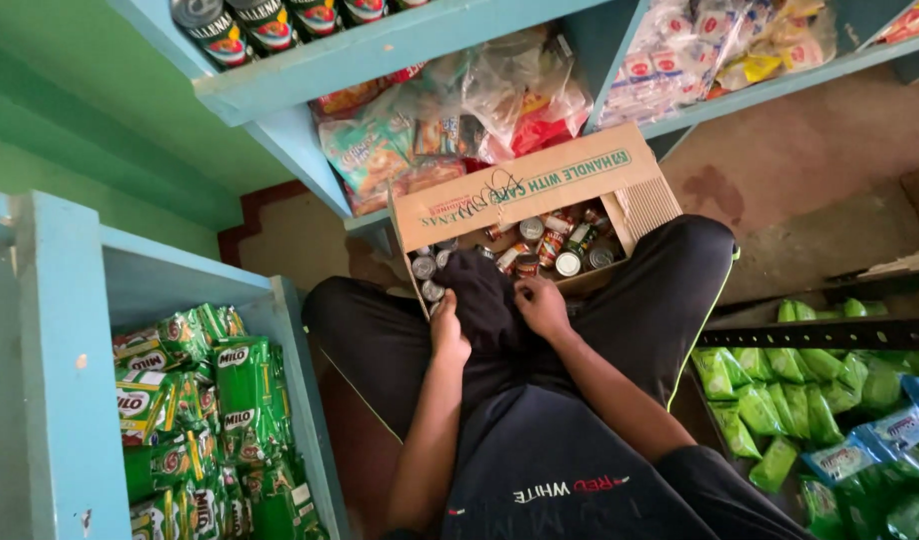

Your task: Organizing and wiping down canned goods in a grocery store stock area.

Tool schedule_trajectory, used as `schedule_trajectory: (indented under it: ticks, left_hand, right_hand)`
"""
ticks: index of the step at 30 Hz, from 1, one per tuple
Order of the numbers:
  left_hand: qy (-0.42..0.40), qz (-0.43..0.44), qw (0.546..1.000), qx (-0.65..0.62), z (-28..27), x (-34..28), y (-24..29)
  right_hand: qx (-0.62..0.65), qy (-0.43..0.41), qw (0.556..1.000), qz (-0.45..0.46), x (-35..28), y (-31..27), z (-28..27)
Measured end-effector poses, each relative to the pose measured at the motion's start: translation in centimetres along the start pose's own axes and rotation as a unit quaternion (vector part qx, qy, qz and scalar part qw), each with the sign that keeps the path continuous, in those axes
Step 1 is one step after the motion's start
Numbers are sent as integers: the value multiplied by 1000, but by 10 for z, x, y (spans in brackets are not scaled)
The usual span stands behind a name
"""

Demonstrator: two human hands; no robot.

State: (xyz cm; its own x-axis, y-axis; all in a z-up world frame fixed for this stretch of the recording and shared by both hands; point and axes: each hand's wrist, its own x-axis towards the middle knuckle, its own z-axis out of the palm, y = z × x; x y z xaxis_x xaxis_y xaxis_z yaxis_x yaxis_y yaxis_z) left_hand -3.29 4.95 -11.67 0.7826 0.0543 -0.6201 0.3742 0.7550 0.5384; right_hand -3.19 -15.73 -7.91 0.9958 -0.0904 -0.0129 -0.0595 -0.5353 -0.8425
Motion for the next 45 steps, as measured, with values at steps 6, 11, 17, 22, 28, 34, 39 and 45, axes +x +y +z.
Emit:
schedule_trajectory:
  ticks: [6, 11, 17, 22, 28, 34, 39, 45]
  left_hand:
    - [19, 16, 998, 50, 13, -23, 11]
    - [-102, -121, 983, -93, 7, -35, 13]
    - [-178, -107, 974, -88, 16, -97, 3]
    - [-251, -109, 961, -39, 4, -102, -11]
    - [-167, -127, 972, -107, 4, -83, -21]
    - [-133, -125, 979, -87, 6, -73, -23]
    - [-112, -89, 987, -69, -6, -59, -40]
    - [-119, -38, 989, -83, -16, -64, -42]
  right_hand:
    - [-176, -37, 973, -142, -8, -25, -2]
    - [-201, -14, 971, -127, 4, -29, -1]
    - [-127, -78, 985, -92, 40, -28, 19]
    - [-159, -155, 970, -102, 96, 1, 80]
    - [-130, -139, 965, -180, 143, -22, 145]
    - [-134, -186, 971, -63, 152, -52, 180]
    - [-128, -159, 975, -86, 143, -49, 155]
    - [-43, -173, 983, -46, 104, -33, 69]
